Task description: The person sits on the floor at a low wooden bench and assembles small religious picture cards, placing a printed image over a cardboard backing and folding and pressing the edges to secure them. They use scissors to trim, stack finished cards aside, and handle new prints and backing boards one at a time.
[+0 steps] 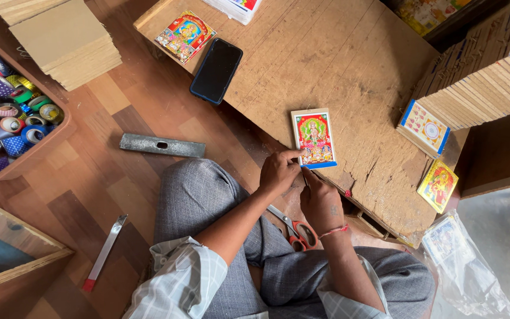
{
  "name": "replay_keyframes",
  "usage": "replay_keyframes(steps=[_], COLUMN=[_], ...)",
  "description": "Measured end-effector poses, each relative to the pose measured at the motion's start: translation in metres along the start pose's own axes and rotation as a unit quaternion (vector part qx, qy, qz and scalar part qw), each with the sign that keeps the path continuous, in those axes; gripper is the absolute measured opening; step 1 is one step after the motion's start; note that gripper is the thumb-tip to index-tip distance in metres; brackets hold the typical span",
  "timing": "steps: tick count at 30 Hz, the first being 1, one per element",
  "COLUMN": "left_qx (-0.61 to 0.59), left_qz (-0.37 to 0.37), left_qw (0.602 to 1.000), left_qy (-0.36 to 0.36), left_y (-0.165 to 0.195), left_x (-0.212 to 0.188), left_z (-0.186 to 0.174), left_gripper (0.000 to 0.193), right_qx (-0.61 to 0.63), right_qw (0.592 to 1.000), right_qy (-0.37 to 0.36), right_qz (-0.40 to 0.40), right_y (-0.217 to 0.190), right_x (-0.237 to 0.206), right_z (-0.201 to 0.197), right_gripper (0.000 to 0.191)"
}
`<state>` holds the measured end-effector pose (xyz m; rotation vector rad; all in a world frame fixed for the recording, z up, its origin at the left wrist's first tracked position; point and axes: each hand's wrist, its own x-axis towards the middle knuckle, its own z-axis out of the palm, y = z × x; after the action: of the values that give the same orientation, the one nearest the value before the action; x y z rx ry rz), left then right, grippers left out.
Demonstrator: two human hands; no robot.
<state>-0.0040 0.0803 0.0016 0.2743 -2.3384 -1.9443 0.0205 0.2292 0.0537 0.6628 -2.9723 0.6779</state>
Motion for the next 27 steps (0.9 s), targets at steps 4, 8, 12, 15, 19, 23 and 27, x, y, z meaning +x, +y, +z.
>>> replay_keyframes(steps=[4, 8, 12, 15, 19, 23, 27], left_qx=[0.019, 0.074, 0.064, 0.082, 0.093, 0.071, 0.102], left_qz=[0.023, 0.057, -0.019, 0.002, 0.048, 0.018, -0.002], left_qw=[0.999, 0.995, 0.998, 0.997, 0.994, 0.997, 0.990], left_qy=[0.019, 0.040, 0.004, 0.009, 0.020, 0.037, 0.093], left_y=[0.002, 0.006, 0.006, 0.005, 0.008, 0.021, 0.037], left_x=[0.003, 0.000, -0.002, 0.001, 0.004, 0.003, 0.029], left_z=[-0.002, -0.004, -0.004, -0.003, -0.004, -0.009, -0.015], left_gripper=[0.040, 0.039, 0.040, 0.037, 0.037, 0.038, 0.048], right_qx=[-0.134, 0.023, 0.062, 0.056, 0.017, 0.006, -0.008], right_qw=[0.974, 0.961, 0.987, 0.981, 0.972, 0.968, 0.976], right_qy=[-0.177, -0.235, -0.056, 0.161, 0.216, 0.215, 0.177], right_qz=[-0.042, 0.147, 0.136, 0.090, 0.091, 0.131, 0.125], right_y=[0.017, 0.015, 0.010, 0.010, -0.001, -0.009, -0.009], right_x=[-0.015, -0.052, -0.049, -0.021, 0.018, 0.031, 0.026], right_z=[0.019, 0.033, 0.026, 0.008, -0.003, -0.008, -0.011], right_gripper=[0.030, 0.041, 0.029, 0.029, 0.038, 0.047, 0.053])
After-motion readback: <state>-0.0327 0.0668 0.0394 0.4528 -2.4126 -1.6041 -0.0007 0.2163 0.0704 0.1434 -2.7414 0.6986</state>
